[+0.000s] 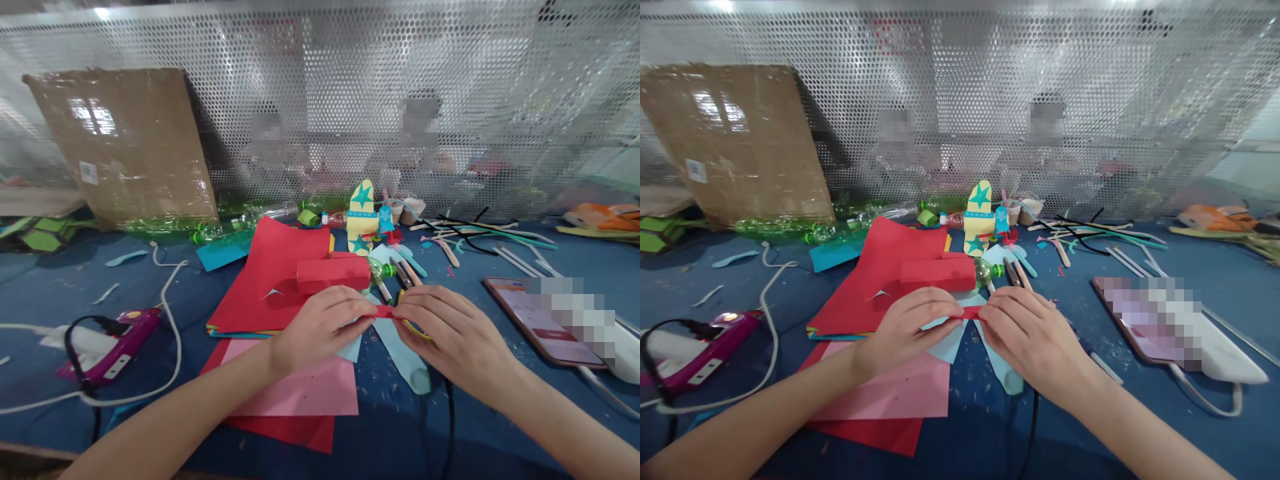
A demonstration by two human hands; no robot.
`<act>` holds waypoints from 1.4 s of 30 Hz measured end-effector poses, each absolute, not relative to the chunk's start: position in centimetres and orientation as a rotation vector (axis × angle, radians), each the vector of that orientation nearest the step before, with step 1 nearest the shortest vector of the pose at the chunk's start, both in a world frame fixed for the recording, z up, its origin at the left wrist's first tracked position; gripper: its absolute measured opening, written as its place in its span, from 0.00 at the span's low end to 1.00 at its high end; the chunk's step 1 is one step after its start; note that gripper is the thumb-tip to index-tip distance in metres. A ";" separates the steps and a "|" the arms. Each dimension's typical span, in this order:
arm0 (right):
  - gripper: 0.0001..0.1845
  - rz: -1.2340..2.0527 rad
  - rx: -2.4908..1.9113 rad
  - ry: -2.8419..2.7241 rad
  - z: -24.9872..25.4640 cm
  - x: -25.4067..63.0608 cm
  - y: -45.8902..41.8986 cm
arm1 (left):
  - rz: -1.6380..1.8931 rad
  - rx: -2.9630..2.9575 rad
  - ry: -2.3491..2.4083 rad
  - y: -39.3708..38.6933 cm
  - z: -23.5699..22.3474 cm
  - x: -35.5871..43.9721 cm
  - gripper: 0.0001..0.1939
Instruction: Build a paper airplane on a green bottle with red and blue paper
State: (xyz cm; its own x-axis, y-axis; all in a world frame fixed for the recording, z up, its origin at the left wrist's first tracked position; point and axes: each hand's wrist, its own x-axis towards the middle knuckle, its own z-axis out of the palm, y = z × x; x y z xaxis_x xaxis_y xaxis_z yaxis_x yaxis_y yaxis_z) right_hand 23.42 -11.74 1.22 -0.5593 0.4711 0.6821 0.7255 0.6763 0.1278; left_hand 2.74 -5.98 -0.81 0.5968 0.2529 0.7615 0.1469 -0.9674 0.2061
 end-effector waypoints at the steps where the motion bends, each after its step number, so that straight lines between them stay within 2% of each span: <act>1: 0.04 -0.539 -0.916 -2.259 1.1 23.4 -11.7 | 1.303 2.707 0.347 -5.9 -0.9 2.8 0.05; 13: 0.08 -0.487 -1.024 -2.278 0.5 23.6 -11.8 | 1.219 2.938 0.439 -6.1 -2.4 2.6 0.06; 18: 0.24 -0.555 -1.549 -2.087 0.3 25.5 -14.2 | 1.300 3.120 0.403 -6.0 -3.2 2.5 0.06; 22: 0.31 -0.655 -1.709 -2.116 -2.3 26.3 -16.7 | 1.335 3.123 0.386 -6.1 -3.5 2.7 0.05; 27: 0.24 -0.305 -1.872 -1.920 -4.4 25.9 -18.2 | 1.341 3.141 0.300 -6.6 -3.9 2.8 0.06; 33: 0.21 0.144 -1.947 -1.327 -4.8 25.5 -19.2 | 1.371 3.159 0.263 -6.8 -3.6 2.7 0.05; 40: 0.15 0.255 -1.686 -0.941 -5.8 25.8 -20.1 | 1.345 3.198 0.327 -6.4 -3.4 2.5 0.06; 42: 0.16 0.306 -1.606 -0.800 -5.5 25.5 -20.3 | 1.352 3.193 0.350 -6.3 -3.5 2.5 0.05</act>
